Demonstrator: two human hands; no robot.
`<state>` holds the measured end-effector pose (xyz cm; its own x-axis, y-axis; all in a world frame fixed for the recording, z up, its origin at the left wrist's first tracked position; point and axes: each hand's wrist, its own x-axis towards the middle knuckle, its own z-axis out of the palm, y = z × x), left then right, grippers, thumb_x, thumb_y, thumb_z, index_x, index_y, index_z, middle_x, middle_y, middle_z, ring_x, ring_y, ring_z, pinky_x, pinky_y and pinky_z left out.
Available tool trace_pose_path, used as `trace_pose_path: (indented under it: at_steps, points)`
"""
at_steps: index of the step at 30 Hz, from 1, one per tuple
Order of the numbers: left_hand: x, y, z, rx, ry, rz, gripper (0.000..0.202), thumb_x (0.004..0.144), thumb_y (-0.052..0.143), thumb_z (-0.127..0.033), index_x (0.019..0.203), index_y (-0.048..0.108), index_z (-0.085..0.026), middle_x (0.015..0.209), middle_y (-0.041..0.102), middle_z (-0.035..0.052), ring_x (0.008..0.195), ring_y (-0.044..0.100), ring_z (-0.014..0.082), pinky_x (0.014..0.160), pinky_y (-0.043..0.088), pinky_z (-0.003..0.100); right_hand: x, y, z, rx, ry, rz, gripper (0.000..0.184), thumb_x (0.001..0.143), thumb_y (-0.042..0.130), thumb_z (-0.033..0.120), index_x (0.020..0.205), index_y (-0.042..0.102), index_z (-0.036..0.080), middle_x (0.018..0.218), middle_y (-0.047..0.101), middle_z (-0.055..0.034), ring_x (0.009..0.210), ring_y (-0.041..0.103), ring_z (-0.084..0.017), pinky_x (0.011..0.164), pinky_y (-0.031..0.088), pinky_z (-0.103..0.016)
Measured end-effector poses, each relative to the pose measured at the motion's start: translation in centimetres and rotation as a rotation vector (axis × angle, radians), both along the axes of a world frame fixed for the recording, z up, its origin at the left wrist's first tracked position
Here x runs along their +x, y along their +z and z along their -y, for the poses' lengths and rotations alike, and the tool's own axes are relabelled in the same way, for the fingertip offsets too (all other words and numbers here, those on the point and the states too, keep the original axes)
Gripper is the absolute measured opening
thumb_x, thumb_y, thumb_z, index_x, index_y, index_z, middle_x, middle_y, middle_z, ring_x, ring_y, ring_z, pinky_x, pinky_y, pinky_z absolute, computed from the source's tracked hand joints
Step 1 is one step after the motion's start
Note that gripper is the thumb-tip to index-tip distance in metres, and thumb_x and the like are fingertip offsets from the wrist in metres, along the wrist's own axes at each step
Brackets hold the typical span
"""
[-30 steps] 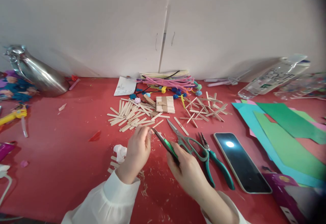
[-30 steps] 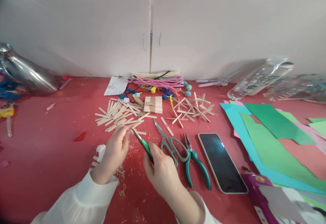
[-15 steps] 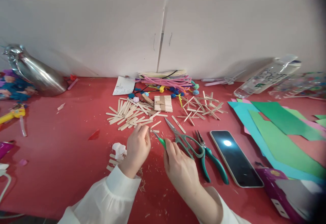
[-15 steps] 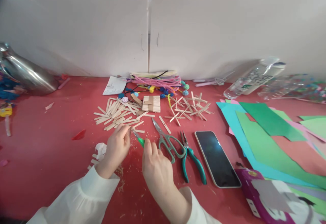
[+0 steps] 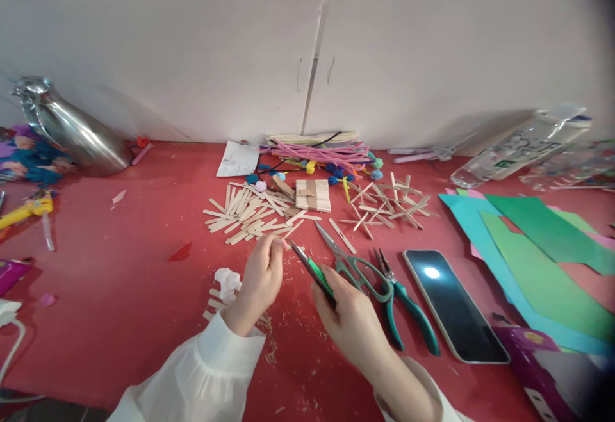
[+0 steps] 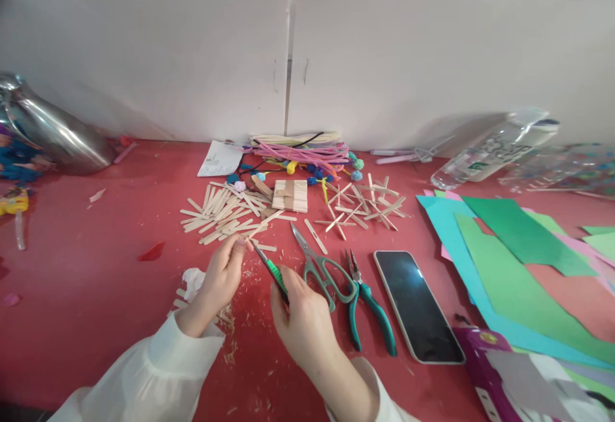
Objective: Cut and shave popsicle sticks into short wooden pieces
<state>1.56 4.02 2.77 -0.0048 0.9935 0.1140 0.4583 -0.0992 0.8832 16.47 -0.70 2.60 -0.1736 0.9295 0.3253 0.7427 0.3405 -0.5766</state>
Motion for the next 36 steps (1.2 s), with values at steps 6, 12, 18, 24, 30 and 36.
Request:
trace_pose_path:
  at_steps: [6, 12, 18, 24, 30, 36]
  points:
    - [0.0, 0.3, 0.1, 0.015, -0.033, 0.000, 0.025, 0.092, 0.030, -0.031, 0.074, 0.044, -0.020, 0.073, 0.051, 0.0013, 0.068, 0.050, 0.0148, 0.068, 0.040, 0.026, 0.0, -0.3, 0.0, 0.045, -0.011, 0.041, 0.022, 0.084, 0.038, 0.018, 0.097, 0.056, 0.016, 0.076, 0.068, -0.0064, 0.063, 0.066, -0.019, 0.051, 0.049, -0.024]
    - [-0.2, 0.4, 0.4, 0.071, -0.039, 0.015, 0.021, 0.090, 0.034, -0.031, 0.074, 0.040, -0.020, 0.069, 0.041, -0.0014, 0.061, 0.040, 0.0122, 0.061, 0.036, 0.024, 0.2, 0.0, 0.1, 0.058, -0.026, -0.033, 0.023, 0.085, 0.040, 0.020, 0.101, 0.056, 0.016, 0.077, 0.068, -0.0057, 0.060, 0.065, -0.016, 0.050, 0.049, -0.022]
    - [-0.4, 0.5, 0.3, -0.014, -0.079, 0.161, 0.025, 0.089, 0.036, -0.037, 0.072, 0.041, -0.020, 0.063, 0.037, -0.0031, 0.056, 0.035, 0.0108, 0.054, 0.032, 0.022, 0.6, 0.2, -0.1, -0.026, 0.017, -0.115, 0.022, 0.081, 0.043, 0.018, 0.099, 0.056, 0.018, 0.078, 0.067, -0.0038, 0.064, 0.064, -0.015, 0.059, 0.049, -0.022]
    - [-0.6, 1.1, 0.2, -0.115, -0.109, 0.334, 0.024, 0.082, 0.043, -0.036, 0.066, 0.045, -0.019, 0.057, 0.033, -0.0046, 0.049, 0.027, 0.0087, 0.046, 0.027, 0.021, 1.0, 0.1, -0.4, -0.035, 0.017, -0.149, 0.022, 0.079, 0.044, 0.017, 0.096, 0.057, 0.019, 0.078, 0.068, -0.0035, 0.066, 0.065, -0.015, 0.062, 0.050, -0.022]
    - [-1.3, 1.6, 0.1, -0.200, -0.175, 0.384, 0.021, 0.080, 0.043, -0.031, 0.063, 0.045, -0.019, 0.052, 0.026, -0.0061, 0.046, 0.021, 0.0082, 0.045, 0.021, 0.022, 1.2, 0.1, -0.5, -0.043, 0.048, -0.136, 0.023, 0.079, 0.044, 0.016, 0.097, 0.057, 0.018, 0.082, 0.068, -0.0037, 0.068, 0.066, -0.015, 0.064, 0.050, -0.022]
    - [-2.4, 2.6, -0.2, -0.192, -0.277, 0.299, 0.023, 0.079, 0.044, -0.030, 0.059, 0.043, -0.019, 0.052, 0.028, -0.0055, 0.048, 0.024, 0.0089, 0.047, 0.022, 0.023, 1.3, -0.1, -0.6, -0.053, 0.096, -0.119, 0.024, 0.079, 0.044, 0.014, 0.098, 0.058, 0.019, 0.083, 0.068, -0.0034, 0.071, 0.065, -0.015, 0.066, 0.050, -0.023]
